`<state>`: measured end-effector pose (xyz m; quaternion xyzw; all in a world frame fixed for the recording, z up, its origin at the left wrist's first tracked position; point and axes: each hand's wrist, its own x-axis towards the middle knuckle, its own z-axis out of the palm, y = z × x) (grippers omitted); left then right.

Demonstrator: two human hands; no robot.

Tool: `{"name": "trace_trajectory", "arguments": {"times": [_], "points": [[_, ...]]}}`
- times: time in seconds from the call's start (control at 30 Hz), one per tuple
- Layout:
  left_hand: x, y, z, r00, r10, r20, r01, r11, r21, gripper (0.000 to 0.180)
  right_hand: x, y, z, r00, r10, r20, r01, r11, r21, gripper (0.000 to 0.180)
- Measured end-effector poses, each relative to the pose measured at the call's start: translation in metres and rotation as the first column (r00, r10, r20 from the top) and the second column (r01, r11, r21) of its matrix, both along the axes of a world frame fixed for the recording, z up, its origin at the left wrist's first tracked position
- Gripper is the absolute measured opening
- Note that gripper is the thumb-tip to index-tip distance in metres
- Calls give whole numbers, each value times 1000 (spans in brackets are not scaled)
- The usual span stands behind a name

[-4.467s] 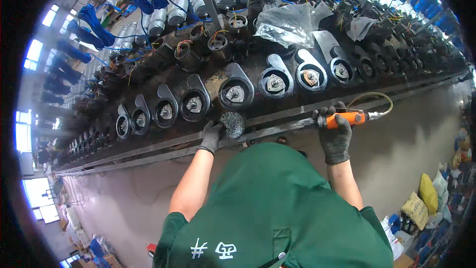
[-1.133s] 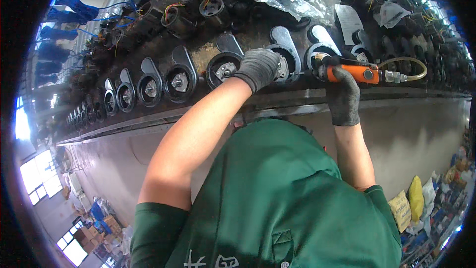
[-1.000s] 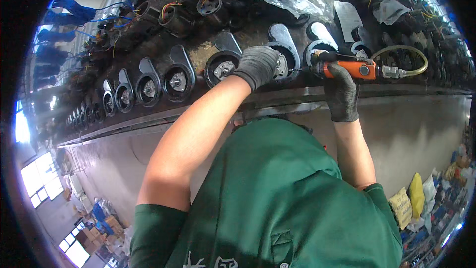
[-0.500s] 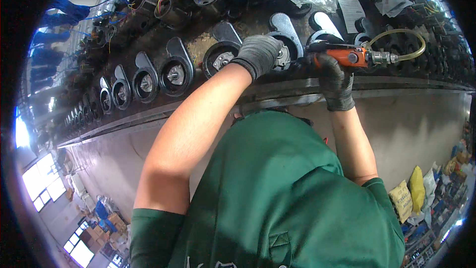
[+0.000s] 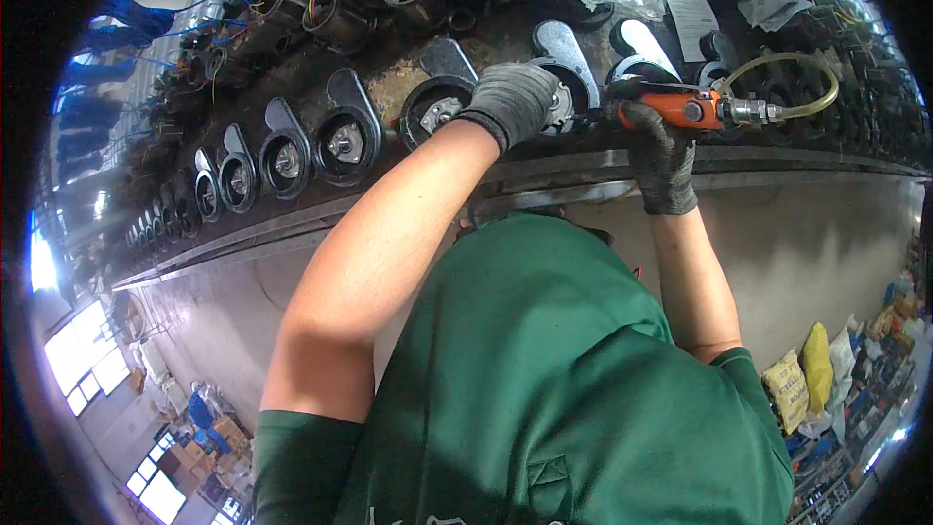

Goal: Fasten screws onto circular black fan or motor housings using a pneumatic screwdriver on an industrial production line.

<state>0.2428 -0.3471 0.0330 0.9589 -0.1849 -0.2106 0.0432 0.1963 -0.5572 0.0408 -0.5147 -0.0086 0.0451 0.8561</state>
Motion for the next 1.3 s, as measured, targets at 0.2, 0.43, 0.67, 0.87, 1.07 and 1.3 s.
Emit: {"name": "trace_trajectory", "arguments": {"times": [0.2,0.43,0.67,0.87,1.07,1.3], "points": [[-2,0,1,1000,15,18,-15,1000,3,28,-1,5,4,998,17,-68,-18,1000,-10,42],[-3,1,4,999,45,16,-45,999,-21,26,8,8,-5,989,110,97,-51,878,-475,33],[-16,8,16,986,117,117,-66,927,-368,53,20,36,18,859,481,176,-258,703,-663,48],[-10,8,6,988,124,96,-83,933,-350,69,17,38,11,852,418,316,-81,700,-710,43],[-14,8,22,998,49,27,-42,974,-221,30,21,38,-10,911,334,240,-160,826,-540,41],[-14,8,27,998,66,-4,-65,974,-217,27,11,53,1,947,223,233,-57,825,-562,30]]}}
